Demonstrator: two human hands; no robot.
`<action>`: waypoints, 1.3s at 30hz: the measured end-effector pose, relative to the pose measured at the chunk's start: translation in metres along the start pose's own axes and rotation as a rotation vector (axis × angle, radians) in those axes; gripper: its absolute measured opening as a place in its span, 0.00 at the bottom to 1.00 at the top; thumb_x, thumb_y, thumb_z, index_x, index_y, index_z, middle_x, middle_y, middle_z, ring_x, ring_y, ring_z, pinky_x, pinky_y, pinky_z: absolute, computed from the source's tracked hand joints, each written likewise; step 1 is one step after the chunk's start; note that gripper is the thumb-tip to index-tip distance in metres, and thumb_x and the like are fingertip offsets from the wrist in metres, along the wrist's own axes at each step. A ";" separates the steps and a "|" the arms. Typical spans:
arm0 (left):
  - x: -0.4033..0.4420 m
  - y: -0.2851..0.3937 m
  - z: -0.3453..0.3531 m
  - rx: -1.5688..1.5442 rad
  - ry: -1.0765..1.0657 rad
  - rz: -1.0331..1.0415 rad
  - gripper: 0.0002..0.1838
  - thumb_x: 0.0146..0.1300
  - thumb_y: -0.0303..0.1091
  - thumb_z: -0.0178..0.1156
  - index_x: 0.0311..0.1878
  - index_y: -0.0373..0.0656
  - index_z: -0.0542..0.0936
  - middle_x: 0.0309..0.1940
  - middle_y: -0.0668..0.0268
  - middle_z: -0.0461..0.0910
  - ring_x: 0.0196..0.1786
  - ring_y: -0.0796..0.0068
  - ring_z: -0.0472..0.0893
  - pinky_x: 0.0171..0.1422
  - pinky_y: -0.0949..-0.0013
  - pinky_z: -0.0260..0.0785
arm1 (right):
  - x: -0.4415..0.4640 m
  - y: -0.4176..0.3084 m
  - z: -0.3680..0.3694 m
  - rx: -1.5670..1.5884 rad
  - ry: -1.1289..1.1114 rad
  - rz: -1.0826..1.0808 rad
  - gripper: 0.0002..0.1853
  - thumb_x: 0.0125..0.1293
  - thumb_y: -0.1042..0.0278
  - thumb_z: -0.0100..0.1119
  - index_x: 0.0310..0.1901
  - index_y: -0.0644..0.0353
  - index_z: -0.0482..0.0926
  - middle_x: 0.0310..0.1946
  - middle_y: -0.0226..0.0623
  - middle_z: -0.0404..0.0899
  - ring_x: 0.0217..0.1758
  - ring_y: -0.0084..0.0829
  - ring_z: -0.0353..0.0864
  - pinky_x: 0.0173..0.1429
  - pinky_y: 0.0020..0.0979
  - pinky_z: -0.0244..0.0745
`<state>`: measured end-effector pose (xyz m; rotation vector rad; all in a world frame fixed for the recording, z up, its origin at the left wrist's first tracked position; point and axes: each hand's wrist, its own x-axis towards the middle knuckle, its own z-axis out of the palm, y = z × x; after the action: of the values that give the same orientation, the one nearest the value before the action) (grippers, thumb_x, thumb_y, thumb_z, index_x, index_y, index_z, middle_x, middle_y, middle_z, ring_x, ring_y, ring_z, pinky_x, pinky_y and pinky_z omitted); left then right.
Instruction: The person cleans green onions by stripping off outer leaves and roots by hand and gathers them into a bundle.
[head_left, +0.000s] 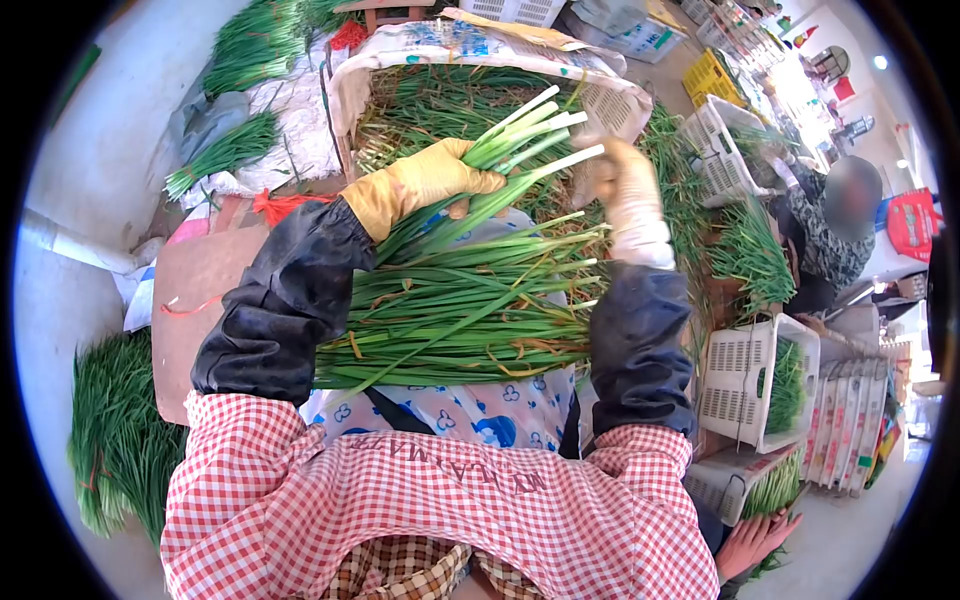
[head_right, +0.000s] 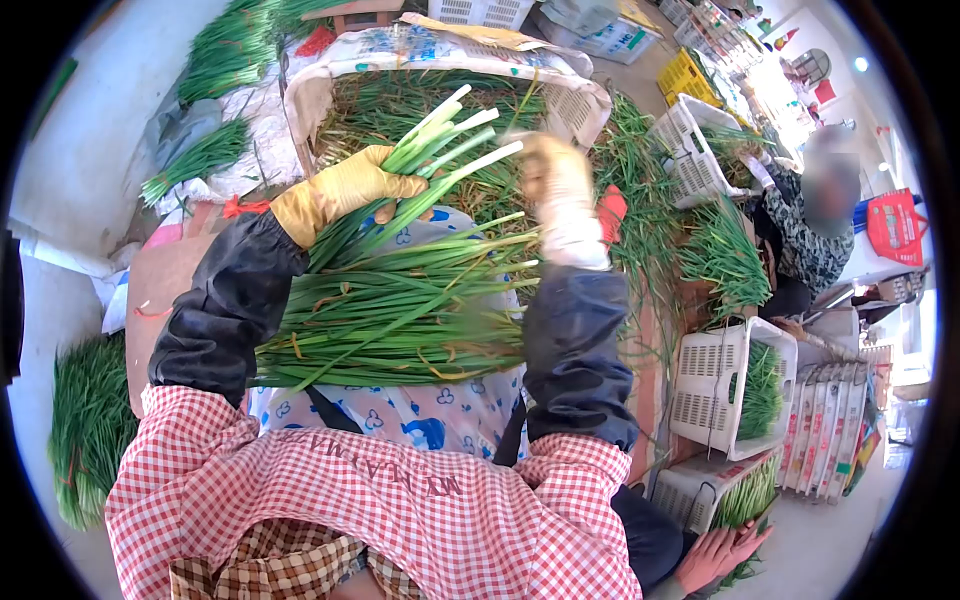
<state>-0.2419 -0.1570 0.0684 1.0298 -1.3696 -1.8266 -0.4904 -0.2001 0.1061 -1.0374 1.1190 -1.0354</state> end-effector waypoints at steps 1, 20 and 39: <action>-0.003 0.001 -0.003 -0.001 0.006 -0.002 0.14 0.64 0.33 0.63 0.52 0.41 0.78 0.33 0.59 0.84 0.27 0.79 0.79 0.21 0.78 0.64 | 0.018 0.005 -0.022 0.186 0.197 0.038 0.06 0.60 0.67 0.59 0.28 0.57 0.78 0.13 0.16 0.60 0.12 0.12 0.53 0.15 0.19 0.45; -0.018 0.017 -0.001 0.293 0.204 0.033 0.12 0.57 0.34 0.64 0.41 0.37 0.82 0.27 0.63 0.84 0.31 0.76 0.81 0.38 0.73 0.73 | 0.001 0.023 -0.022 -1.412 -0.491 -0.347 0.19 0.63 0.56 0.54 0.52 0.56 0.80 0.43 0.38 0.83 0.48 0.42 0.81 0.53 0.38 0.74; -0.011 0.033 -0.009 0.095 0.151 0.110 0.18 0.60 0.33 0.66 0.48 0.31 0.79 0.39 0.57 0.83 0.39 0.70 0.84 0.46 0.70 0.75 | -0.024 0.026 -0.014 -0.850 -0.218 -0.217 0.31 0.56 0.51 0.68 0.59 0.55 0.74 0.44 0.42 0.83 0.48 0.37 0.83 0.51 0.32 0.76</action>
<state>-0.2275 -0.1604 0.1008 1.0954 -1.4044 -1.5847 -0.5042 -0.1733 0.0830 -1.9279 1.3074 -0.5659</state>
